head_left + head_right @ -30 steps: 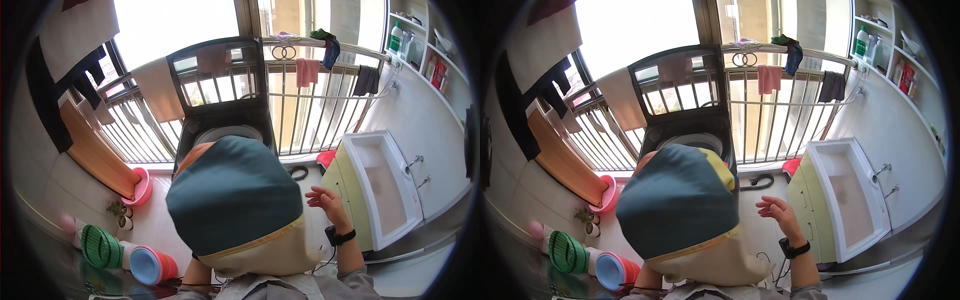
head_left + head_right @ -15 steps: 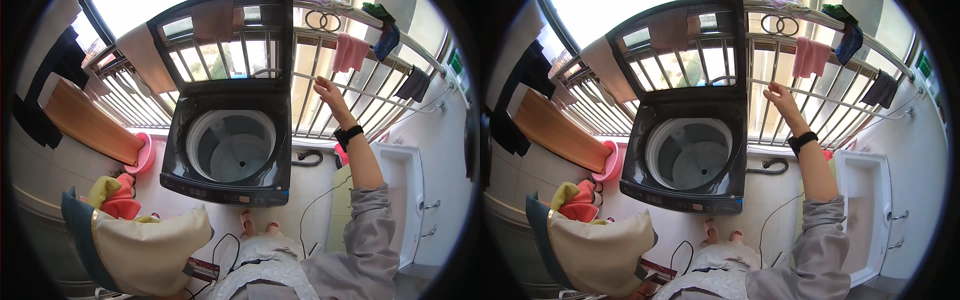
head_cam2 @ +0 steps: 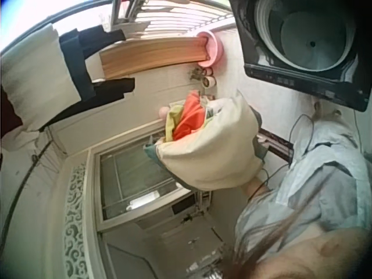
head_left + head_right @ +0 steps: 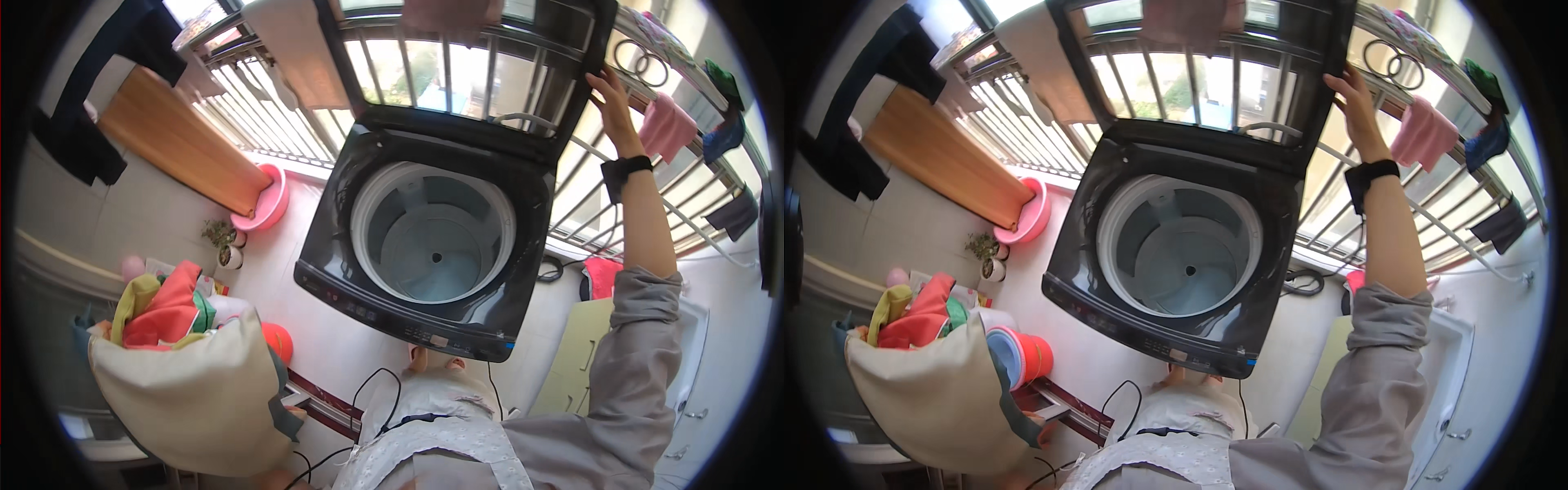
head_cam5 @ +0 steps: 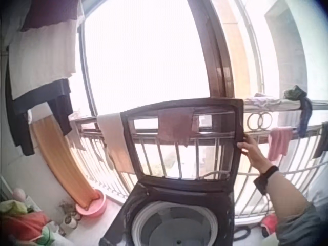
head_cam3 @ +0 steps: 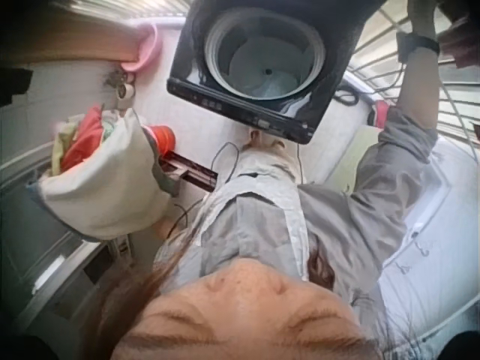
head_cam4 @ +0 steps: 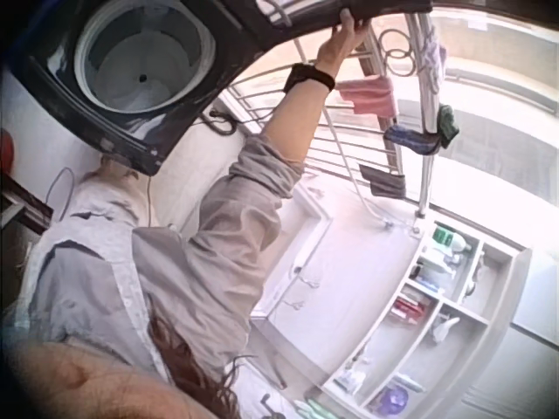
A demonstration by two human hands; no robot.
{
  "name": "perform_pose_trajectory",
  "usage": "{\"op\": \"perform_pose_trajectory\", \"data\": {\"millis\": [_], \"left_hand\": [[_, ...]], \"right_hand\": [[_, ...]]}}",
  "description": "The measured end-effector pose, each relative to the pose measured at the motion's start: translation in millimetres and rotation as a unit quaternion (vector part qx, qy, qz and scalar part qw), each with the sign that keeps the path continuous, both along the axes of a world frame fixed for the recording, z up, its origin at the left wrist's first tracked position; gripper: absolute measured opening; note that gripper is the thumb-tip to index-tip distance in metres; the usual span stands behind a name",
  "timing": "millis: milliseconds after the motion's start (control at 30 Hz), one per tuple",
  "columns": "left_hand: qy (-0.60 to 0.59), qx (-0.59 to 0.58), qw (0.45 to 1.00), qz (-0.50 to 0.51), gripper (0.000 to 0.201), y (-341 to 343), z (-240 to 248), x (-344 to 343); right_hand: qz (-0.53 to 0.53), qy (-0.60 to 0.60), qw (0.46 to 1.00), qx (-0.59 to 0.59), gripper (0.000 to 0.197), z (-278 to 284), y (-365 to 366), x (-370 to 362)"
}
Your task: The person is scrubbing and rinsing a utility sink on a balcony.
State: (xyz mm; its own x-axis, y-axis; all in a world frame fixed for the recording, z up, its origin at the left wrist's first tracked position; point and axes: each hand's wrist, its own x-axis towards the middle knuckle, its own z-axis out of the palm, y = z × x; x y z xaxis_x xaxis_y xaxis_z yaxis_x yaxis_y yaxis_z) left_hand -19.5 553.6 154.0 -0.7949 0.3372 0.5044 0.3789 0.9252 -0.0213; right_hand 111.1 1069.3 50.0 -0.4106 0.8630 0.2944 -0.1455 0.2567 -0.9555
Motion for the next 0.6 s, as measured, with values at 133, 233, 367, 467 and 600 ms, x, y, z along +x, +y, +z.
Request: {"op": "perform_pose_trajectory", "data": {"millis": [133, 233, 367, 467, 600], "left_hand": [[0.043, 0.303, 0.952, 0.003, 0.072, -14.8, -17.8, -22.2], [0.092, 0.252, 0.963, 0.02, 0.074, -46.1, -21.4, -22.6], [0.102, 0.27, 0.957, 0.0, 0.072, -66.3, -15.8, 0.6], [0.104, 0.267, 0.958, 0.006, 0.07, -83.7, -16.0, 19.2], [0.047, 0.307, 0.95, -0.04, 0.068, -81.5, -48.1, 22.5]], "right_hand": [[0.051, 0.049, 0.997, -0.023, 0.049, -24.3, 38.6, 58.5], [0.082, 0.093, 0.99, -0.062, 0.035, -37.3, 17.8, 70.3], [0.062, 0.072, 0.995, -0.023, 0.03, -65.3, -11.1, 117.8], [0.159, -0.201, 0.957, 0.138, 0.03, -42.4, -122.0, 99.7], [0.106, -0.295, 0.917, 0.245, 0.013, -72.4, -176.5, 128.2]]}}
